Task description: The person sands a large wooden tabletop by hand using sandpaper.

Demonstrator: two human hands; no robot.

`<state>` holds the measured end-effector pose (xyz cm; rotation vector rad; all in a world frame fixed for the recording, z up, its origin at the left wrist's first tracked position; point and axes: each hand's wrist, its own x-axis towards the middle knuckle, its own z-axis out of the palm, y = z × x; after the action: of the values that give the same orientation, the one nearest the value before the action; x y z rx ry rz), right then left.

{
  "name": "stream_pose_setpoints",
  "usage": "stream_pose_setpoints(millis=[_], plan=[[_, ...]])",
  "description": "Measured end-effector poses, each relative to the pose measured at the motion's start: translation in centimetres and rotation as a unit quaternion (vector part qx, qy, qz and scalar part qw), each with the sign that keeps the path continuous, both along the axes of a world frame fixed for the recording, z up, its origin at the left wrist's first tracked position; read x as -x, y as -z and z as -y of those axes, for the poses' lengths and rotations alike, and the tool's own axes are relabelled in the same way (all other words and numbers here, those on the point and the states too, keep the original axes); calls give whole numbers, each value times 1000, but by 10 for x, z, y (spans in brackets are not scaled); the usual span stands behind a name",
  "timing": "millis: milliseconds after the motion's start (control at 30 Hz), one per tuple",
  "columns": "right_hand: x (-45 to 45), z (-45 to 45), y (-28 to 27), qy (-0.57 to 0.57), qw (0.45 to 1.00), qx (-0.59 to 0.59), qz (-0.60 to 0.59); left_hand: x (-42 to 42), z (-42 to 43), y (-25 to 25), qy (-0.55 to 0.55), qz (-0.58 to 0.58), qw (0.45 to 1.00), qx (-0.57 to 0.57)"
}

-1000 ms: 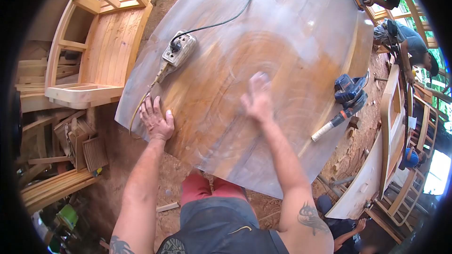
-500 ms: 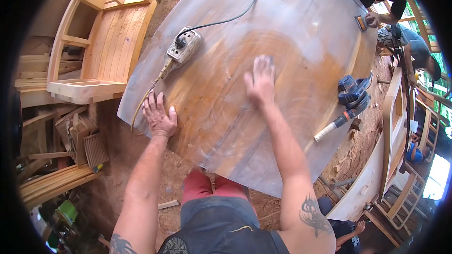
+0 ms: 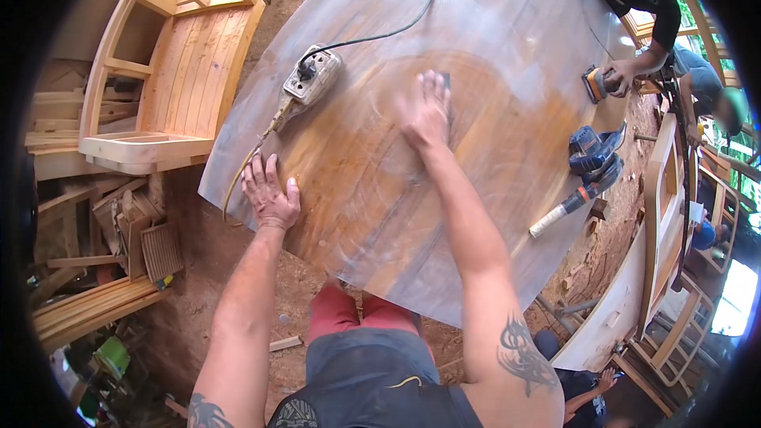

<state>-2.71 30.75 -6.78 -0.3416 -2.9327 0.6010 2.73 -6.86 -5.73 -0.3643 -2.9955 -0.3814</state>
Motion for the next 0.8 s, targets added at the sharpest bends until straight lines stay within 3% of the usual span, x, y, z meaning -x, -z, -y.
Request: stream_pose_setpoints(millis=[100, 167, 267, 367, 433, 533, 600, 633, 700, 800], plan=[[33, 57, -10, -112, 994, -19, 2, 0, 2, 1, -1, 3, 1000, 4], [-17, 90, -7, -195, 981, -2, 5, 2, -2, 2, 0, 2, 1000, 0], [-94, 67, -24, -230, 971, 24, 56, 0, 1, 1, 1, 2, 1000, 1], [-72, 0, 11, -134, 990, -38, -25, 2, 1, 1, -1, -4, 1000, 0], [-8, -7, 4, -25, 999, -19, -17, 2, 1, 2, 1, -3, 1000, -1], [44, 48, 9, -47, 997, -21, -57, 1, 0, 2, 2, -11, 1000, -1], [10, 87, -22, -168, 986, 6, 16, 2, 0, -1, 4, -4, 1000, -2], [-19, 91, -15, -211, 977, 12, -18, 2, -1, -1, 3, 1, 1000, -6], [-70, 78, -29, -218, 974, 44, 38, 3, -2, -1, 2, -1, 1000, -8], [-69, 9, 4, -169, 983, -73, -24, 2, -1, -1, -1, 1, 1000, -5]])
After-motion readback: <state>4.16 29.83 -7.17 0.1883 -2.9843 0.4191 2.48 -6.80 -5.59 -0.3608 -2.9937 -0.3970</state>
